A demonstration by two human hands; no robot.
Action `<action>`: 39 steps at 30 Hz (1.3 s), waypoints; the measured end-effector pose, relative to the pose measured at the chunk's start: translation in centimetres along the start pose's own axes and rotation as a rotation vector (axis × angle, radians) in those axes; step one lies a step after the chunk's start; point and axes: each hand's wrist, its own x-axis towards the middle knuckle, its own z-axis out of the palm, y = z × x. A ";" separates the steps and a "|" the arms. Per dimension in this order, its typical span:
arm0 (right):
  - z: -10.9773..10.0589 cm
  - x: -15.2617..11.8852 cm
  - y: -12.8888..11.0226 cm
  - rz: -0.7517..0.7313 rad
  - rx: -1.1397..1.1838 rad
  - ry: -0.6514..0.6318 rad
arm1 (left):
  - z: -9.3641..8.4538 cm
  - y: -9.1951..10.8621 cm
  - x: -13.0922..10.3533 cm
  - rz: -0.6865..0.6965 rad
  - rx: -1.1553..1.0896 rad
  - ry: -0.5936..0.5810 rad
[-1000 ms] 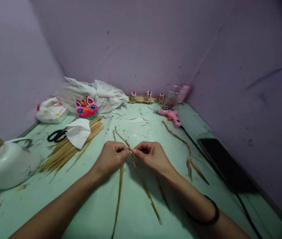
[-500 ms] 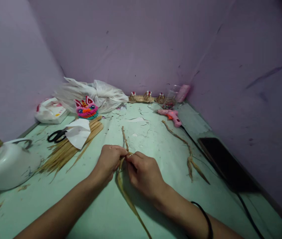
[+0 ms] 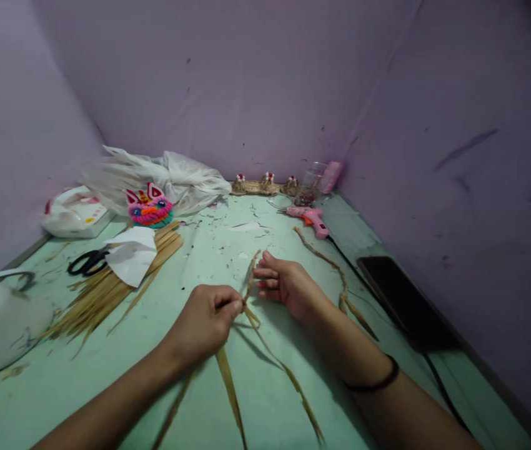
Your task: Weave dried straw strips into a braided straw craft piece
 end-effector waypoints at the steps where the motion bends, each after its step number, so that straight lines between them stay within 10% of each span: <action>1: -0.3 0.3 -0.2 0.038 0.031 -0.017 | 0.1 0.1 -0.3 0.027 0.045 -0.030; 28: -0.9 2.2 -0.7 -0.017 0.188 0.130 | 1.8 -0.4 -0.8 0.352 0.143 -0.383; 39: -0.4 -0.7 -0.9 0.249 0.138 -0.369 | 0.5 -1.2 1.1 -0.168 -0.502 0.069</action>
